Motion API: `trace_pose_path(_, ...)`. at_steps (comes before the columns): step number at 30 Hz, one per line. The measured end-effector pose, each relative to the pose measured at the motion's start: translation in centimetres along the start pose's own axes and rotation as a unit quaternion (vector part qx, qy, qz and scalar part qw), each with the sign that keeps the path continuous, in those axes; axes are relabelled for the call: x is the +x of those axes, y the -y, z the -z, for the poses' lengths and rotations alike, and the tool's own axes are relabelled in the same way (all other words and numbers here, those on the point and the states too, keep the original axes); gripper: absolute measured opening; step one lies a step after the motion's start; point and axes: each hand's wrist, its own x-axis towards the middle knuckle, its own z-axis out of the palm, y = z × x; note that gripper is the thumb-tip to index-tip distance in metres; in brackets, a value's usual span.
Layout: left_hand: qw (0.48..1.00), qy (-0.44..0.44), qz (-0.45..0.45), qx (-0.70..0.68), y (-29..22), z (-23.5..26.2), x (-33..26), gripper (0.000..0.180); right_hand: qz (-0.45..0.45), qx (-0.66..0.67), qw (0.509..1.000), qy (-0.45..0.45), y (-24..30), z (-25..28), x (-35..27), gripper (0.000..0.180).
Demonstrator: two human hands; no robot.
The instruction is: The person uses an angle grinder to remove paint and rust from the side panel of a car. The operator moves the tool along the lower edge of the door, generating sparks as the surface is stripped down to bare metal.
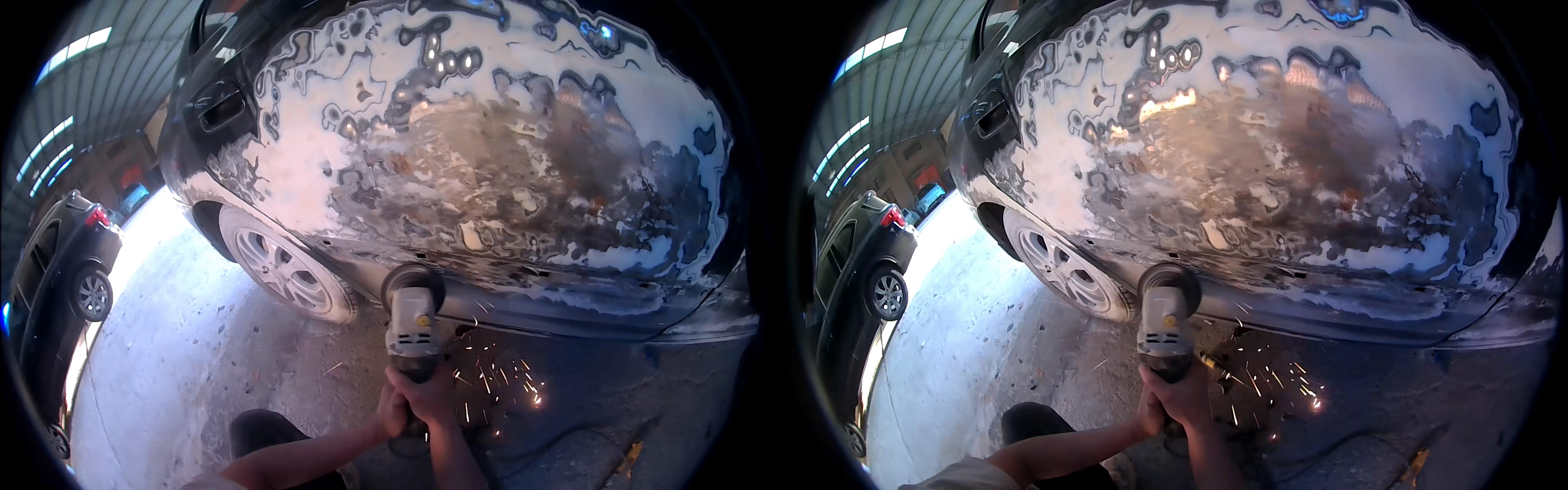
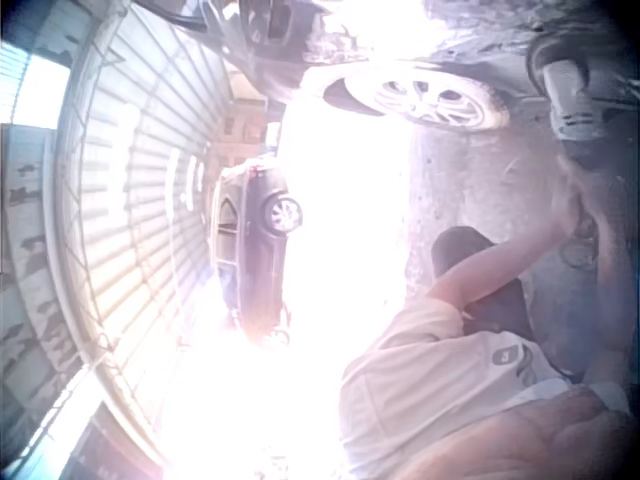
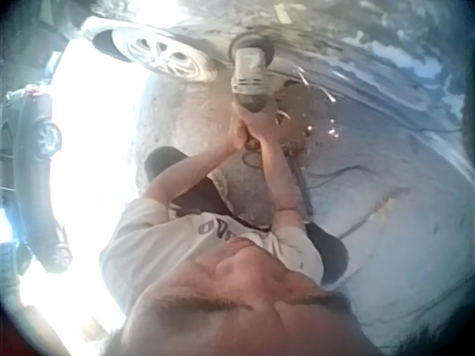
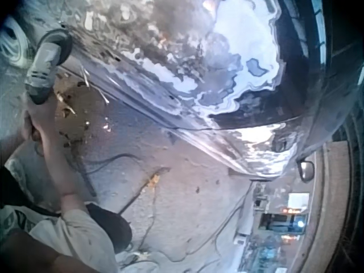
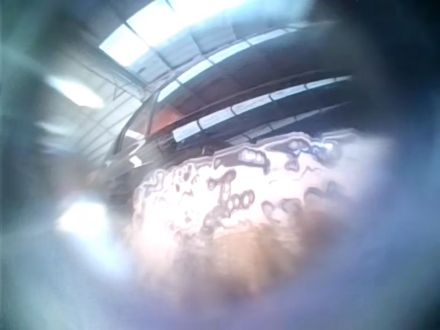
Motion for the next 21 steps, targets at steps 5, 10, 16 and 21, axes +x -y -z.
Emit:
trace_pose_path(5,0.998,0.034,0.045,-0.006,-1.9,-0.2,0.8,0.055,-0.014,-0.002,1.0,-0.019,-0.5,1.4,-0.4,0.037)
trace_pose_path(10,0.995,0.051,0.087,0.001,-0.2,0.3,-0.1,0.055,-0.027,-0.039,0.997,-0.06,0.2,0.8,-0.8,0.039)
trace_pose_path(16,0.997,0.048,0.064,0.01,0.0,-0.2,0.0,0.045,-0.051,-0.057,0.995,-0.056,0.2,1.3,-0.9,0.039)
trace_pose_path(21,0.995,0.059,0.079,0.004,-1.6,-0.2,0.5,0.037,-0.03,-0.014,0.998,-0.045,0.1,1.5,-0.9,0.038)
